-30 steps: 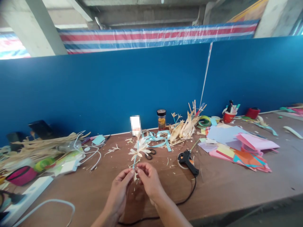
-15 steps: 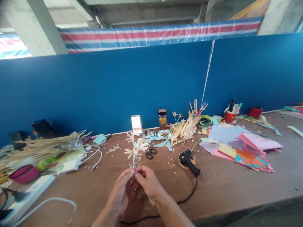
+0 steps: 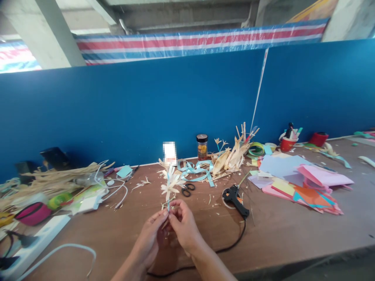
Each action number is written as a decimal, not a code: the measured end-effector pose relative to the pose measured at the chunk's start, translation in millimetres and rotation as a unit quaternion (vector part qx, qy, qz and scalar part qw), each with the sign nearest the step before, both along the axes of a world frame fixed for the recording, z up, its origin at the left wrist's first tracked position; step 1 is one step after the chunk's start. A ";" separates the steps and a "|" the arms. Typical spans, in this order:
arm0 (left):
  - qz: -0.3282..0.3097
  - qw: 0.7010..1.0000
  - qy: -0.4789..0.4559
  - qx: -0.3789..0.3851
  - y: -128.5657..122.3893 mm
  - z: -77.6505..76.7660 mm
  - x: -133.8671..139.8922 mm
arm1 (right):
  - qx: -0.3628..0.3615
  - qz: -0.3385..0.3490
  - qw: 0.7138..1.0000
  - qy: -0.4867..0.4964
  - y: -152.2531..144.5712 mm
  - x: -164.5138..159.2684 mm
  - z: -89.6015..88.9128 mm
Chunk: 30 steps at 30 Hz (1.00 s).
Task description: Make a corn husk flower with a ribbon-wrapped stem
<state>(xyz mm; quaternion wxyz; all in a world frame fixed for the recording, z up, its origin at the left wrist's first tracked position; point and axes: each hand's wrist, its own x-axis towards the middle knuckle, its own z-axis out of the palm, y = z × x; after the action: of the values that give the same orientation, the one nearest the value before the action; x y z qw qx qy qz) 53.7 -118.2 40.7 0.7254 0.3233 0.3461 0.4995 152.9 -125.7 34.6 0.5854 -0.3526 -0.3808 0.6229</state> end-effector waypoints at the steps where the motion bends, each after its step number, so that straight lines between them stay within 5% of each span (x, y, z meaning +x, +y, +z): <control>1: 0.000 1.000 0.004 0.000 0.0 -0.6 0.0 | 0.001 0.002 1.000 -0.001 -0.8 0.0 0.7; 11: 0.020 1.000 0.006 -0.023 -4.3 -1.8 6.9 | -0.078 -0.037 0.996 0.021 -1.2 0.3 6.5; 21: 0.026 0.998 -0.011 -0.062 -6.0 -9.7 9.7 | -0.061 -0.084 0.992 -0.066 2.3 0.5 -1.5; 26: 0.153 0.983 0.098 0.036 -4.1 -6.2 5.3 | 0.011 -0.106 0.988 -0.114 3.1 3.7 -1.4; 30: 0.132 0.969 0.184 0.099 -0.7 -3.0 1.4 | 0.029 -0.095 0.986 -0.135 3.1 4.8 -3.1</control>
<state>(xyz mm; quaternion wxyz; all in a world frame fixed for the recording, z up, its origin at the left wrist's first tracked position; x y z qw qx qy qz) 55.1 -118.9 37.8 0.5413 0.4310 0.4623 0.5545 157.7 -122.6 31.5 0.5951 -0.4507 -0.4391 0.4999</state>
